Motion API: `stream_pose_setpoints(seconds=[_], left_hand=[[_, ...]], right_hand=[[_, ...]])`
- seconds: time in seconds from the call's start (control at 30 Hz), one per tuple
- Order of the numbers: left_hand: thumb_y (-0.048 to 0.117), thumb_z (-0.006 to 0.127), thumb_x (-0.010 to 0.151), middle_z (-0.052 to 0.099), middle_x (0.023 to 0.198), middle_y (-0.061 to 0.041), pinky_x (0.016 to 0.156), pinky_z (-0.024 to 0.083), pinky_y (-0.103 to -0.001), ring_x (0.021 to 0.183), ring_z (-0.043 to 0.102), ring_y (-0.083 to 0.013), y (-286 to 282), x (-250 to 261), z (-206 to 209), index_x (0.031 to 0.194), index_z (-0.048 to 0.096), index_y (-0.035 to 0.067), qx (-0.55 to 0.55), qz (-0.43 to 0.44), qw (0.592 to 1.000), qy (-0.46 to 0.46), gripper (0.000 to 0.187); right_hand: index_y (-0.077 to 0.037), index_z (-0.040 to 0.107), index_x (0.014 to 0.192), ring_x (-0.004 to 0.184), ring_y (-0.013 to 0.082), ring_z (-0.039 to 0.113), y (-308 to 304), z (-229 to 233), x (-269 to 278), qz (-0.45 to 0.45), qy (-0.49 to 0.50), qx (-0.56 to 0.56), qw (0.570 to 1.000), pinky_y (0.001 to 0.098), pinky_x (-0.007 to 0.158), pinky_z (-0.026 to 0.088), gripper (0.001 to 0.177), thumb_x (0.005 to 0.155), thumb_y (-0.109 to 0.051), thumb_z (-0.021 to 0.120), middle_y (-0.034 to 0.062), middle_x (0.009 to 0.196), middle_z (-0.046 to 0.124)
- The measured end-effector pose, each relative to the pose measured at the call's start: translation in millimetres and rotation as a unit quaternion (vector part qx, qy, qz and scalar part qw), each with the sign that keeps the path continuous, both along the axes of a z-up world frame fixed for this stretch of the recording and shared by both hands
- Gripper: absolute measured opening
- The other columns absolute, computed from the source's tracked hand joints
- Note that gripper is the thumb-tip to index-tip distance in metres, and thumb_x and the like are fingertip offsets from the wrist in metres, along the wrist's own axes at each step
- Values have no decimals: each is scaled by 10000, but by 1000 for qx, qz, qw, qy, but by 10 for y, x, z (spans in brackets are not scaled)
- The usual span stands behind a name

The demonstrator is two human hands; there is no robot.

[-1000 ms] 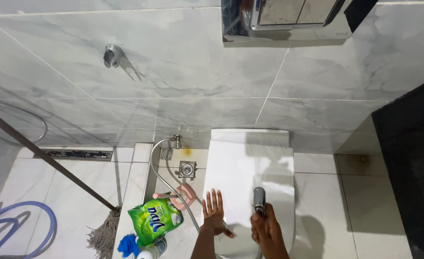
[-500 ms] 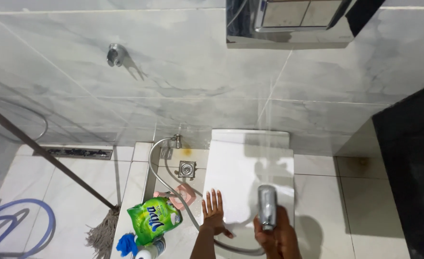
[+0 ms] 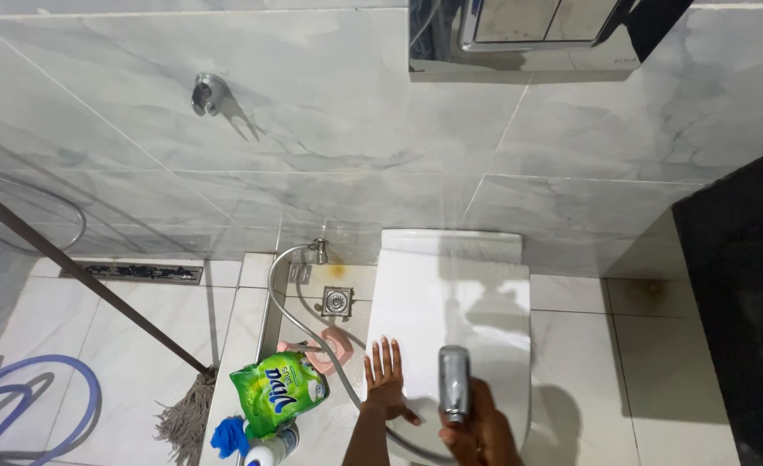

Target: Cleaning the toilet bowl and lid using a bidet spray hose and a sponge.

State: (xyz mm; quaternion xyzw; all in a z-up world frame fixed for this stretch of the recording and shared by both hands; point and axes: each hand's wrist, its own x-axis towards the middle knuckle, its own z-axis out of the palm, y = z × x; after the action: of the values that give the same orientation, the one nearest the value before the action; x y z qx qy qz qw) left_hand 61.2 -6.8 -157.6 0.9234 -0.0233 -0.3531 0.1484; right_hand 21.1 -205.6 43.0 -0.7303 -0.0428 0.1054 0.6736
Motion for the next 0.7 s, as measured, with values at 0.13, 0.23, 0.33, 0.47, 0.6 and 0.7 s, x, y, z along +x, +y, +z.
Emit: stream_pose_setpoints(seconds=[0.13, 0.23, 0.33, 0.47, 0.6, 0.7], left_hand=[[672, 981, 425, -296, 1653, -292, 1224, -136, -609, 1517, -289, -474, 26, 5, -26, 1567, -285, 16, -11, 4, 1000, -5, 1827], [671, 981, 432, -294, 1650, -288, 1226, -136, -607, 1519, -295, -467, 25, 4, -3, 1563, -287, 12, -16, 8, 1000, -8, 1823], [684, 976, 438, -315, 1646, -287, 1221, -152, -613, 1509, -311, -471, 13, 12, -73, 1565, -300, 33, -5, 3, 1000, 5, 1823], [706, 965, 443, -328, 1639, -298, 1217, -153, -618, 1502, -320, -479, 6, 26, -77, 1558, -312, 21, -2, -5, 1000, 23, 1829], [703, 969, 423, -309, 1645, -297, 1228, -140, -607, 1512, -302, -477, 13, 13, -74, 1559, -302, 13, -12, 2, 1000, 9, 1839], [698, 974, 423, -307, 1645, -299, 1228, -140, -607, 1513, -299, -478, 15, 17, -48, 1556, -301, 10, -14, 2, 1000, 11, 1839]], right_hand=[[34, 484, 1313, 649, 100, 543, 106, -189, -73, 32, 57, 43, 997, 278, 626, 480, 698, 884, -449, 747, 40, 732, 587], [-10, 479, 1265, 519, 106, 499, 177, -40, -67, 6, 186, 48, 981, 279, 496, 414, 665, 827, -447, 725, 43, 673, 581], [-56, 476, 1250, 477, 101, 470, 177, -74, -22, -22, 248, 76, 966, 266, 454, 414, 565, 876, -423, 688, 30, 629, 478], [-100, 490, 1235, 466, 100, 412, -1, -151, 114, -114, 300, 141, 936, 276, 414, 351, 438, 901, -344, 633, 23, 668, 481], [-82, 513, 1194, 425, 112, 365, -49, 58, 279, -213, 317, 131, 915, 292, 376, 298, 350, 987, -363, 541, 48, 649, 454], [-68, 512, 1181, 429, 113, 371, -83, -9, 301, -206, 325, 130, 914, 293, 379, 294, 359, 1004, -380, 530, 52, 660, 459]])
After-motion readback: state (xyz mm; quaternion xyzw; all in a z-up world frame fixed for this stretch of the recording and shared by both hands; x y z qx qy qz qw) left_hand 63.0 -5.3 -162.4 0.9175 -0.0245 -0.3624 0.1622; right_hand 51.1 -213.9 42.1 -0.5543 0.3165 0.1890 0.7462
